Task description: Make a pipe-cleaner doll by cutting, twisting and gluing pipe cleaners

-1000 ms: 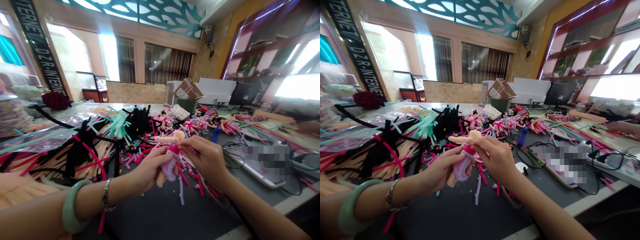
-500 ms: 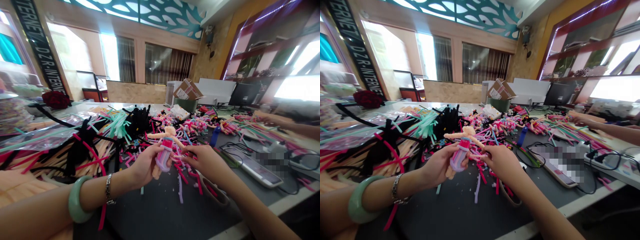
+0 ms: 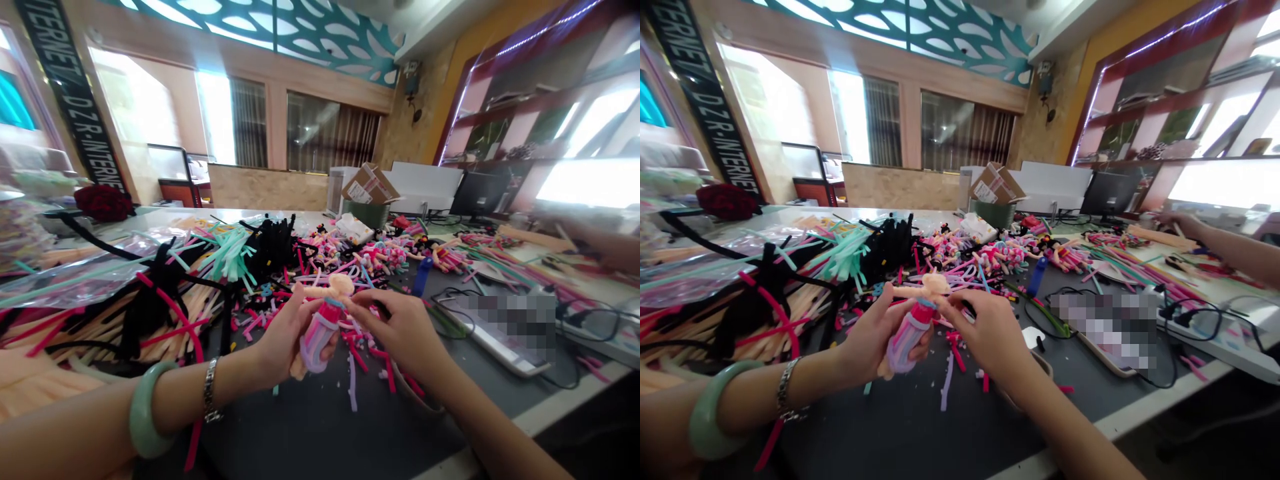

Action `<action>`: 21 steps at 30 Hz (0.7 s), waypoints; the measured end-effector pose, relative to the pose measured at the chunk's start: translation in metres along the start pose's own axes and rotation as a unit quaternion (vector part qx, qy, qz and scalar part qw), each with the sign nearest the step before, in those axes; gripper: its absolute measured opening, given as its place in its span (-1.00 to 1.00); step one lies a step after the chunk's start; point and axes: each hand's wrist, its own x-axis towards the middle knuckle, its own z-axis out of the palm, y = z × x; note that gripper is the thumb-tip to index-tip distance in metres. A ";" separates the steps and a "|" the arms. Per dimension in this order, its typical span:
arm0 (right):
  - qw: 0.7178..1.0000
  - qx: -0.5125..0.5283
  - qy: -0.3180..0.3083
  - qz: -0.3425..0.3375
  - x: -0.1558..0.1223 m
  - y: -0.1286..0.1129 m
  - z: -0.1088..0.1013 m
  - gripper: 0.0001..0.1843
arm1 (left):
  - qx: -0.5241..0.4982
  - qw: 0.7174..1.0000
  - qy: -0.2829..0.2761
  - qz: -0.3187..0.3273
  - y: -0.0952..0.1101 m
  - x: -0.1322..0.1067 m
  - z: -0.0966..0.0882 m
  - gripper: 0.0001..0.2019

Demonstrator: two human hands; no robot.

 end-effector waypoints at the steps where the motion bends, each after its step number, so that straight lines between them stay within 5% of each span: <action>1: 1.000 0.009 -0.006 -0.002 0.000 -0.001 0.002 -0.77 | -0.002 1.000 -0.003 -0.007 -0.001 0.000 -0.001 -0.29; 8: 0.998 0.052 0.014 -0.031 -0.001 0.003 0.008 -0.91 | -0.042 0.998 -0.039 -0.034 0.002 0.000 0.001 -0.16; 21: 0.994 0.063 0.055 -0.070 -0.004 0.013 0.013 -0.90 | -0.140 0.982 -0.110 -0.062 0.001 -0.002 -0.002 -0.69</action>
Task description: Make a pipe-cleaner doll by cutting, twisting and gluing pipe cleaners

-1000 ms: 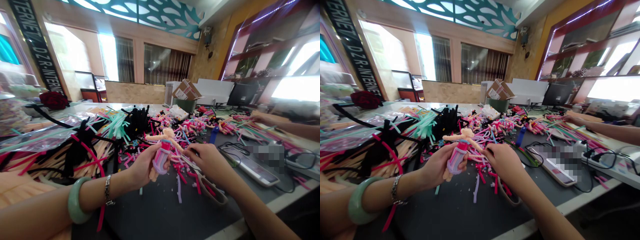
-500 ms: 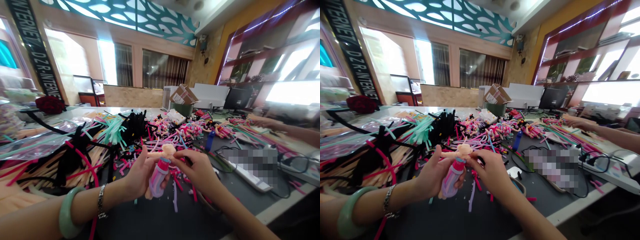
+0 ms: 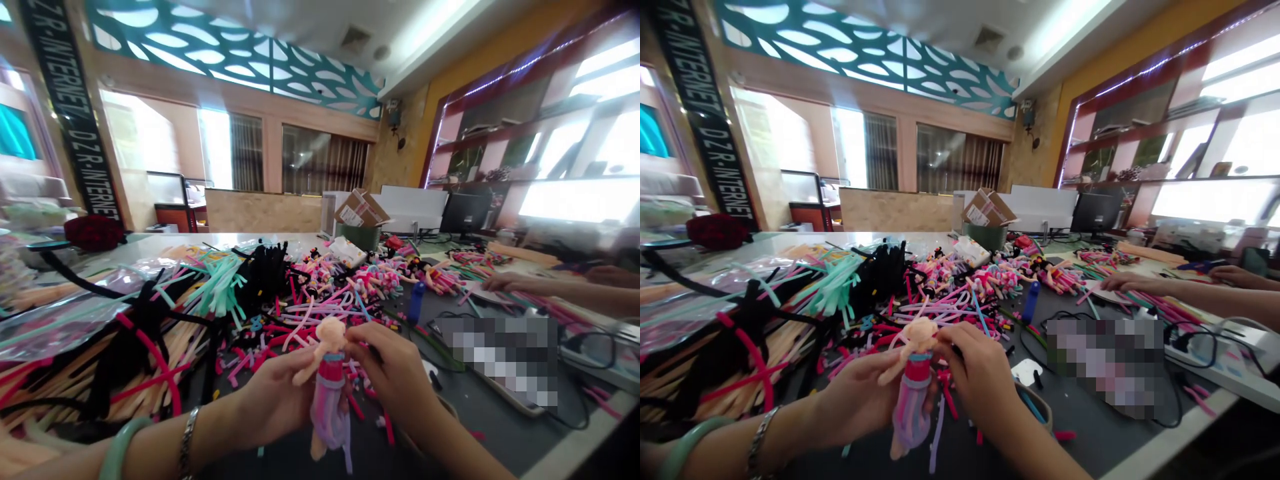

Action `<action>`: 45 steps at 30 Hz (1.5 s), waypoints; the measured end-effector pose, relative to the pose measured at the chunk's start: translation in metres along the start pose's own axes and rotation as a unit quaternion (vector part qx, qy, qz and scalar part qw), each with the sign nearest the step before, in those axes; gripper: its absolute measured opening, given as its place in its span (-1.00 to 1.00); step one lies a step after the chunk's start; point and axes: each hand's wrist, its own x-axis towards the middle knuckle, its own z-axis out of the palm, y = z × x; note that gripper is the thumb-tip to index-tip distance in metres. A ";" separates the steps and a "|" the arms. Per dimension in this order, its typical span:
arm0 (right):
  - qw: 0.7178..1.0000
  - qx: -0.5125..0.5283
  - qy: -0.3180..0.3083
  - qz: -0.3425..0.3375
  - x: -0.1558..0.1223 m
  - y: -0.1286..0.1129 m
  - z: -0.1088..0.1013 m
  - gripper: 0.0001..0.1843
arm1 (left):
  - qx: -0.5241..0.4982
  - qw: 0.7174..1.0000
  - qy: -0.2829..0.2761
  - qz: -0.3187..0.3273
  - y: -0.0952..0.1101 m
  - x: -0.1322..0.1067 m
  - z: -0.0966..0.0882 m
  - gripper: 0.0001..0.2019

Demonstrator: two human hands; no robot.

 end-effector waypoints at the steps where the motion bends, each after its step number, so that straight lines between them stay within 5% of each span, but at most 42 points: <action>1: 1.000 -0.001 0.002 0.003 0.000 0.000 0.000 -0.89 | 0.009 1.000 0.005 0.008 0.000 -0.001 0.002 -0.73; 11: 0.999 0.017 0.025 0.040 0.000 0.000 0.002 -0.90 | 0.085 0.991 0.081 0.060 -0.004 0.002 0.003 -0.72; 31: 0.996 0.043 -0.015 0.082 -0.003 0.001 0.006 -0.71 | 0.141 0.984 0.066 0.089 -0.008 0.003 -0.003 -0.66; 45: 0.991 0.046 -0.045 0.116 0.003 -0.001 -0.001 -0.78 | 0.176 0.975 0.090 0.097 -0.008 0.005 -0.005 -0.66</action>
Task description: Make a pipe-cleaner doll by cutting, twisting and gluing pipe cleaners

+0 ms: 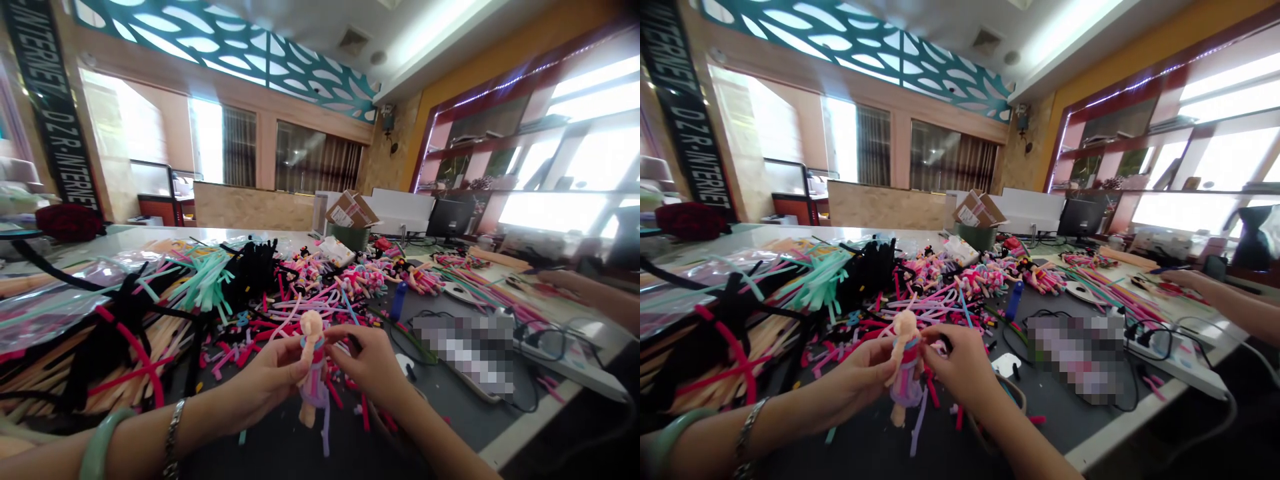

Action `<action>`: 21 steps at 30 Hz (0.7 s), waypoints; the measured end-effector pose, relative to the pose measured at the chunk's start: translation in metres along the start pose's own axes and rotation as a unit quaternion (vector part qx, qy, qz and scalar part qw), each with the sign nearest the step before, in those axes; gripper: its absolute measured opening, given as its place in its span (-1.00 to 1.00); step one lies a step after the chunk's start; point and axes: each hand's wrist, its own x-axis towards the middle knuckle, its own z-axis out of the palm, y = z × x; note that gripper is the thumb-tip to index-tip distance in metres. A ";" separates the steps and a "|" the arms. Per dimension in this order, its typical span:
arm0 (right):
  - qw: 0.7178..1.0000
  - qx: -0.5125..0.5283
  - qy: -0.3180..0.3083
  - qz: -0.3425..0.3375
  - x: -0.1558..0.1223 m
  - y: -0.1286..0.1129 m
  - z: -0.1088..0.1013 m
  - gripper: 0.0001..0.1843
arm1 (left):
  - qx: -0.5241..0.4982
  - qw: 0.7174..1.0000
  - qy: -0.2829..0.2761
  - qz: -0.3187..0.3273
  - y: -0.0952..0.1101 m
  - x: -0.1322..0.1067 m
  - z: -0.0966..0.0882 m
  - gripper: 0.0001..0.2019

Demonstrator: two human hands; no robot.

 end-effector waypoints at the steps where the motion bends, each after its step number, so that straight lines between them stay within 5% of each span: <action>1: 1.000 -0.002 0.004 0.014 0.002 0.002 -0.003 -0.81 | 0.002 1.000 0.006 0.006 0.000 0.000 0.000 -0.68; 7: 0.986 -0.038 0.071 0.145 0.021 0.048 -0.045 -0.76 | 0.031 0.999 0.005 0.016 0.002 0.002 -0.002 -0.66; 13: 0.924 -0.097 0.125 0.348 0.018 0.108 -0.096 -0.78 | 0.081 0.989 0.102 0.071 -0.001 0.004 -0.004 -0.62; 18: 0.895 -0.090 0.132 0.416 0.028 0.136 -0.098 -0.69 | 0.117 0.973 0.174 0.094 -0.002 0.005 -0.011 -0.64; 21: 0.893 -0.053 0.121 0.431 0.044 0.146 -0.092 -0.67 | 0.140 0.970 0.171 0.101 -0.002 0.006 -0.015 -0.67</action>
